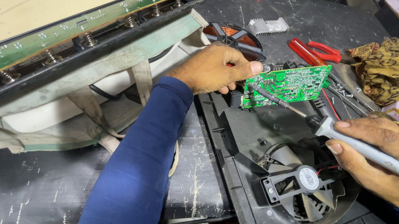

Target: The person repairs a green circuit board from a disassembled fan appliance at a cluttered workbench. They use a screwdriver to work on the board, then use a soldering iron to solder and desolder components on the board, repositioning it by hand between passes, and finally handle the board and a yellow component board on the appliance housing.

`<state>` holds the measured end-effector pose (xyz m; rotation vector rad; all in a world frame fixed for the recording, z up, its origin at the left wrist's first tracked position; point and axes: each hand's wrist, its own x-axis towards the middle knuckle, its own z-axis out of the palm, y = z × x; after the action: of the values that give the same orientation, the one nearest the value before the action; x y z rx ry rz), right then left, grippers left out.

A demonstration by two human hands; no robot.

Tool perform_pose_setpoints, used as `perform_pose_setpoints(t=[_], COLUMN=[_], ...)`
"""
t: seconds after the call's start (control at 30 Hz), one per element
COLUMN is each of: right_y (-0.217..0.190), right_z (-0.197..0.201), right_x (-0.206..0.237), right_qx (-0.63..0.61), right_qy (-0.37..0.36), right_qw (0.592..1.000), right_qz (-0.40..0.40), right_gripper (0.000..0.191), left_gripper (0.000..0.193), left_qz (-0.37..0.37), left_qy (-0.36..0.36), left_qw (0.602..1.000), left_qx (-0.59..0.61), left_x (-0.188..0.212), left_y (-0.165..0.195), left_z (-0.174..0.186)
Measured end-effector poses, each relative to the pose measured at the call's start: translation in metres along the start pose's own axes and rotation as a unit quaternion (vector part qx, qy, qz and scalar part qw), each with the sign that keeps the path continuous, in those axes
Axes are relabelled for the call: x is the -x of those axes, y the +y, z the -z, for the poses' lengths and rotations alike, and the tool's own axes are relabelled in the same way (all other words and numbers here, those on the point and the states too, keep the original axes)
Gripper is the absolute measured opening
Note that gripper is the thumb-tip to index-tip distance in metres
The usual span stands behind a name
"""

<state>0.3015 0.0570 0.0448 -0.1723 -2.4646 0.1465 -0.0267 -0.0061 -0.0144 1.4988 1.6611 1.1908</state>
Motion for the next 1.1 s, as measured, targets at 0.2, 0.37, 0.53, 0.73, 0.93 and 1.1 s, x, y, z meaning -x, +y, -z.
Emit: perform_pose_setpoints(t=[0.2,0.37,0.53,0.73,0.93,1.1], right_y=[0.001,0.003,0.003,0.001,0.01,0.01], right_z=[-0.002,-0.001,-0.003,-0.003,-0.005,-0.004], right_x=[0.002,0.004,0.003,0.004,0.009,0.013], right_qx=[-0.008,0.0,-0.008,-0.011,-0.01,-0.006], right_qy=[0.008,0.004,0.007,0.006,0.025,0.026], right_qw=[1.0,1.0,1.0,1.0,1.0,1.0], right_qz=[-0.004,0.007,0.003,-0.008,0.008,-0.004], right_gripper=[0.031,0.032,0.032,0.032,0.029,0.027], left_gripper=[0.064,0.06,0.058,0.05,0.045,0.041], left_qz=[0.012,-0.012,-0.025,-0.061,-0.102,-0.102], left_qy=[-0.001,0.005,0.004,0.034,0.053,0.065], left_qw=[1.0,1.0,1.0,0.996,0.99,0.989], left_qx=[-0.018,-0.008,-0.003,0.046,0.088,0.084], left_x=[0.002,0.002,0.001,0.001,-0.001,-0.001], left_y=[0.003,0.003,0.001,-0.004,-0.007,-0.005], left_z=[0.002,0.003,0.002,0.002,0.002,0.002])
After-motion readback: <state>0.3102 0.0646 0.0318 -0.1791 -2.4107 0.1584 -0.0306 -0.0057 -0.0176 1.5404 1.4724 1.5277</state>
